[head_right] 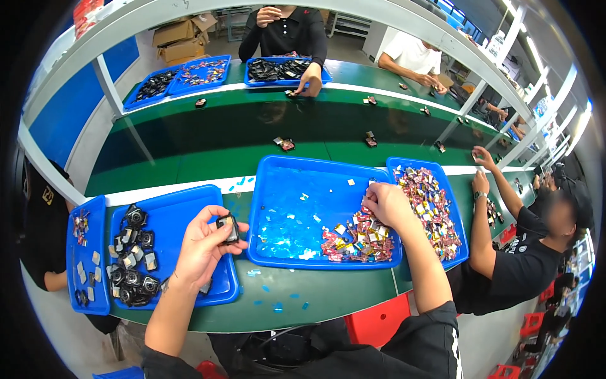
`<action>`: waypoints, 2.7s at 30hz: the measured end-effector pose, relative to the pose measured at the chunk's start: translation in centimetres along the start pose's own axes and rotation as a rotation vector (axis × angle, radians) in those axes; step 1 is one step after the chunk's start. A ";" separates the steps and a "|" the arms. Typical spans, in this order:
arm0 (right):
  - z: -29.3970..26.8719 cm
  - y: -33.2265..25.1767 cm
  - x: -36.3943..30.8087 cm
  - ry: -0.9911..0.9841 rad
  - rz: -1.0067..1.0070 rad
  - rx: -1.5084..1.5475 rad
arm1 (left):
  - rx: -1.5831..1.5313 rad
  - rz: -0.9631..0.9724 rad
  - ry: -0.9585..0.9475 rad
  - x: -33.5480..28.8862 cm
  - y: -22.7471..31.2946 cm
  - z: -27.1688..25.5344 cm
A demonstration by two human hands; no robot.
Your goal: Assembling small watch-like frames with colorful internal components at an assembly line table.
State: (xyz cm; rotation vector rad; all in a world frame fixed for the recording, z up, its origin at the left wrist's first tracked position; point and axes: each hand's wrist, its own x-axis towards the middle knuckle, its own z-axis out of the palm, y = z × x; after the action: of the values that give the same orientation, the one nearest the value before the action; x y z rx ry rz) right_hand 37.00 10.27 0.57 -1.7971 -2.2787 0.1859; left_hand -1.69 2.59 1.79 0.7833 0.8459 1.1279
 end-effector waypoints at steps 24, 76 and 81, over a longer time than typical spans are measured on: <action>4.4 -18.3 -4.8 -0.554 0.529 2.044 | 1.045 0.808 -0.073 -1.8 -1.9 1.7; 2.7 -19.5 -3.4 -0.516 0.123 1.607 | 1.173 0.962 0.020 -2.6 -2.4 0.7; 3.1 -19.0 -3.6 -0.298 0.026 1.410 | 1.264 1.096 0.052 -2.5 -2.6 1.0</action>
State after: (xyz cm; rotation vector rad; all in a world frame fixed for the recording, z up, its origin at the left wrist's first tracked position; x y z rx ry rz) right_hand 19.08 2.34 1.76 -0.9883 -1.4125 1.6244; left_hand -0.17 -0.59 0.46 2.4783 1.1908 1.4655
